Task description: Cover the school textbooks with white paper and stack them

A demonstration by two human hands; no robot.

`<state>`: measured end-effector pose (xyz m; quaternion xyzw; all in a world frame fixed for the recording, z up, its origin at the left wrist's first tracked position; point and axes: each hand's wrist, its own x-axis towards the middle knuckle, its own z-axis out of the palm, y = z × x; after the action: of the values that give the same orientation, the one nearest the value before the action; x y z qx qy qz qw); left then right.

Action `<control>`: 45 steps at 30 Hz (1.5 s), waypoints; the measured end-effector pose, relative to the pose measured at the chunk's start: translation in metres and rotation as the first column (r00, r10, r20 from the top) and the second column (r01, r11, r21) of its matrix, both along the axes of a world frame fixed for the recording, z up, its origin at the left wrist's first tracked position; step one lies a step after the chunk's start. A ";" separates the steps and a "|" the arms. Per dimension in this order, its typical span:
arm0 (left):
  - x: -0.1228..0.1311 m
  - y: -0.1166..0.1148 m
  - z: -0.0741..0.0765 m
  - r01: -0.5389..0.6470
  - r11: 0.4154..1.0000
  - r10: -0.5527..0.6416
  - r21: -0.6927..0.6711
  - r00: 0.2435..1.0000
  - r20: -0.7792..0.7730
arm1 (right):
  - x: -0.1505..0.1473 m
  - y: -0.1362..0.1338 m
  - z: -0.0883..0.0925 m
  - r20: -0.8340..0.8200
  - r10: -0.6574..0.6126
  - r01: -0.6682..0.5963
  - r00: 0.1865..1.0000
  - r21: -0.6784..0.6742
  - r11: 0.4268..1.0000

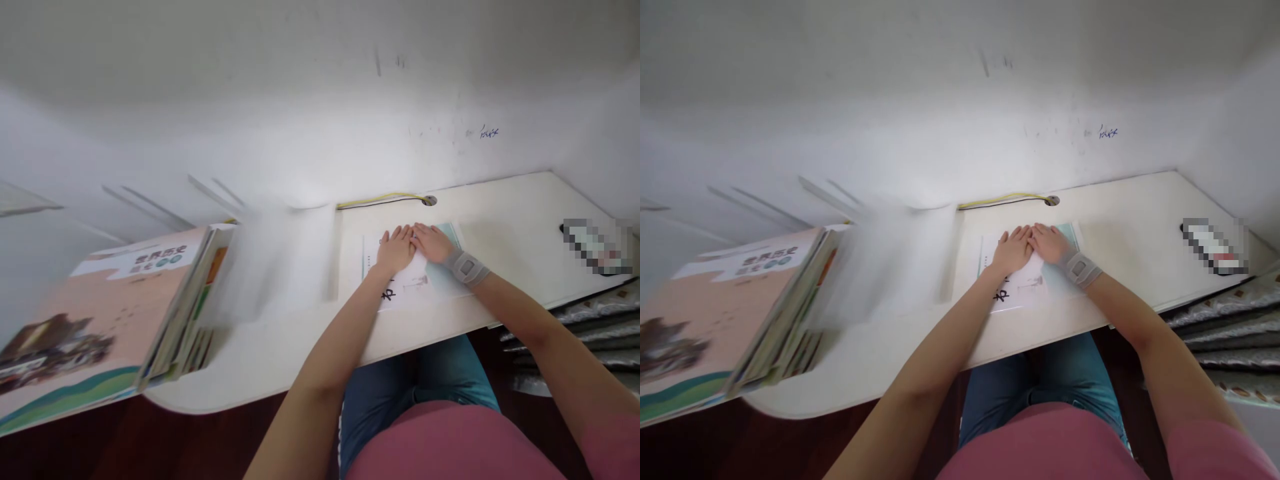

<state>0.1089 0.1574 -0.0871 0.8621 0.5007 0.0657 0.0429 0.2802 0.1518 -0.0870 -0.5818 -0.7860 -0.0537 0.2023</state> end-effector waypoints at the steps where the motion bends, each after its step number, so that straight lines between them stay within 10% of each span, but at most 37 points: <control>1: -0.008 0.001 0.000 -0.027 1.000 0.027 0.005 1.000 0.004 | 0.003 -0.003 -0.003 -0.004 0.026 -0.026 1.000 -0.003 1.000; 11: -0.073 0.004 -0.001 -0.283 0.959 0.283 0.008 0.959 -0.002 | 0.074 -0.013 -0.008 0.206 -0.088 0.149 0.975 -0.302 0.942; 19: -0.094 -0.082 -0.001 0.140 0.982 -0.159 -0.129 0.975 -0.154 | 0.122 0.004 -0.001 0.212 -0.161 0.228 0.964 -0.340 0.912; 27: 0.017 -0.049 0.003 0.122 0.982 -0.147 -0.143 0.972 -0.181 | 0.132 -0.037 0.025 0.169 -0.401 0.414 0.900 -0.047 0.909; 35: 0.149 0.012 0.009 0.099 0.979 -0.112 -0.180 0.992 -0.063 | 0.084 -0.105 0.010 -0.205 -0.063 0.123 0.977 0.293 0.948; 45: 0.179 0.022 0.004 0.080 0.984 -0.079 -0.157 0.997 0.014 | 0.087 -0.093 0.001 -0.283 0.014 0.067 0.959 0.274 0.959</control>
<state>0.2879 0.1792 -0.0835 0.8750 0.4694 0.0274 0.1156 0.3671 0.0590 -0.0865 -0.5594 -0.7254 -0.0840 0.3922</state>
